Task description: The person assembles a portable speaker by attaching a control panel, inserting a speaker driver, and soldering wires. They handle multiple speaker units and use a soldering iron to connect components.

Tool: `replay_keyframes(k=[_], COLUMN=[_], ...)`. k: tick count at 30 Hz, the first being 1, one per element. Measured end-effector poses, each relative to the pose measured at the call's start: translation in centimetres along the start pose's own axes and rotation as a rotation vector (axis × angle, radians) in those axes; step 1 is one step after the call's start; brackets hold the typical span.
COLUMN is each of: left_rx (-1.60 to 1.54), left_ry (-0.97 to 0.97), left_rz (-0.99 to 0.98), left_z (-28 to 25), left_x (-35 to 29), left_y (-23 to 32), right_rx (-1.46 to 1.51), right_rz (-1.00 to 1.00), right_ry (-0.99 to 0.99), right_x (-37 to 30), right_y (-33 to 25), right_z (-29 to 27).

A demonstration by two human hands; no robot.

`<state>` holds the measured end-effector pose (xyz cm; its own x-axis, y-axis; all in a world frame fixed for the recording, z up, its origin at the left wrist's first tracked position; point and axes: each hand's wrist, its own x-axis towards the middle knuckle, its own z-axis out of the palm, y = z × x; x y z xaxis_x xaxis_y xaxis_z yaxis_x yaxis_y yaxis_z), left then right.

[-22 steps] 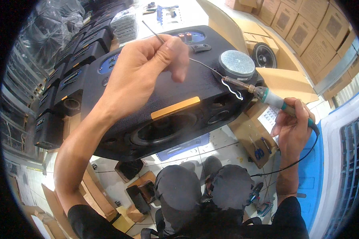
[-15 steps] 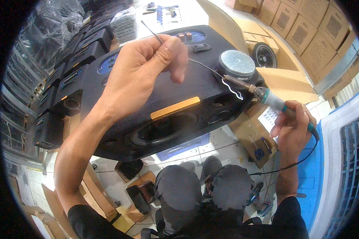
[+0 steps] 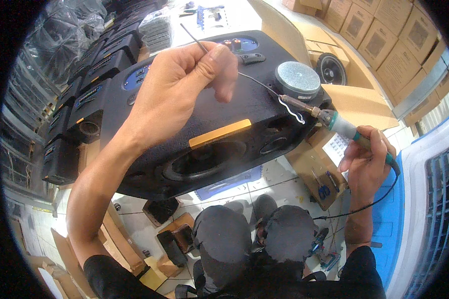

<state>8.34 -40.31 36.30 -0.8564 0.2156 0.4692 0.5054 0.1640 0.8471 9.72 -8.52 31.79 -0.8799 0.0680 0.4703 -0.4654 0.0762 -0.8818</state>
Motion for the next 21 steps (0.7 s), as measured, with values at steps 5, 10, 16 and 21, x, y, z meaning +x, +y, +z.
replay_keyframes(k=[5,10,16,21], left_rx=[-0.019,-0.002,0.005,0.006], left_ry=[0.006,0.011,0.016,0.010], left_rz=[-0.005,-0.005,-0.029,-0.018], left_z=[0.03,0.05,0.07,0.08], left_x=[0.00,-0.04,0.04,0.05], left_y=[-0.03,-0.01,-0.02,-0.08], right_rx=[0.056,0.062,0.023,-0.002], right_rz=[0.072,0.048,0.021,-0.006], right_ry=[0.035,0.006,0.018,0.033], right_x=[0.01,0.07,0.00,-0.04], right_y=[-0.12,-0.21,-0.06,0.06], right_z=[0.00,-0.01,0.06,0.09])
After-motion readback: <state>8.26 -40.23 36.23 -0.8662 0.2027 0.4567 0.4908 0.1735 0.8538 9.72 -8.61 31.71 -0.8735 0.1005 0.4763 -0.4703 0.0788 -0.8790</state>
